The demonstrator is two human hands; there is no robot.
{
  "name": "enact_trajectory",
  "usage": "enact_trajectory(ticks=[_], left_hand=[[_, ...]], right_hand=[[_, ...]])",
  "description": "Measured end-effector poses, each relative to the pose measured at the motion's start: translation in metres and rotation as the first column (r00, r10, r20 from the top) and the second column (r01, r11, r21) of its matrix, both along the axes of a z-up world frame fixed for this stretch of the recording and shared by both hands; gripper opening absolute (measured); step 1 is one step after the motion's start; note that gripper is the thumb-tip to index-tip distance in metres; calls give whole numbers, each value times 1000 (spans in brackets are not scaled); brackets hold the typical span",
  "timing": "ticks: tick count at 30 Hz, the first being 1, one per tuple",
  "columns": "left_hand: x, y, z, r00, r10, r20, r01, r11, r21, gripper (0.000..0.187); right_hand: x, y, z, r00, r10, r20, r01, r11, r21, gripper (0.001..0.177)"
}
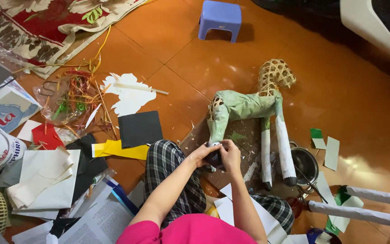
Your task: Applying paper strips to a paper-mache giraffe structure
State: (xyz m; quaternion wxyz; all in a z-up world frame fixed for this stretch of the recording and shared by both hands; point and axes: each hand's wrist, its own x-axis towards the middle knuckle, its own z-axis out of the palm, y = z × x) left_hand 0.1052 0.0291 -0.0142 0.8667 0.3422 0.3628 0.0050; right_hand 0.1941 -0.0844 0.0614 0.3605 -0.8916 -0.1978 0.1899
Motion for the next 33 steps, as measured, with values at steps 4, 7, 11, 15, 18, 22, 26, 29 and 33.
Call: enact_trajectory(ticks=[4, 7, 11, 15, 18, 22, 26, 29, 33], left_hand=[[17, 3, -24, 999, 6, 35, -7, 999, 31, 112], [19, 5, -30, 1000, -14, 27, 12, 997, 70, 111], [16, -9, -36, 999, 19, 40, -24, 990, 137, 102], [13, -12, -35, 999, 3, -50, 4, 990, 144, 101], [9, -15, -47, 996, 45, -77, -35, 991, 129, 97], [5, -22, -20, 993, 113, -37, -108, 989, 98, 90], [2, -31, 6, 986, 165, -16, -162, 982, 101, 79], [-1, -32, 16, 990, 139, -5, -137, 982, 130, 78], [-10, -34, 14, 991, 135, 19, -136, 978, 157, 75]], right_hand=[[5, 0, -4, 999, 22, -38, -19, 997, 74, 22], [23, -2, -38, 996, 84, -37, -76, 981, 180, 23], [29, -14, -29, 974, 225, -34, -194, 899, 392, 23], [44, -66, -16, 990, 108, -93, -50, 873, 485, 18], [38, -117, -53, 991, -74, -107, 117, 863, 492, 25], [-18, -133, -77, 981, 15, -193, 15, 988, 155, 30], [-65, -80, 49, 781, 150, -606, -152, 987, 48, 82], [-86, -60, -60, 528, -368, -765, 476, 875, -92, 101], [-73, -12, 2, 456, -309, -834, 867, 365, 339, 60]])
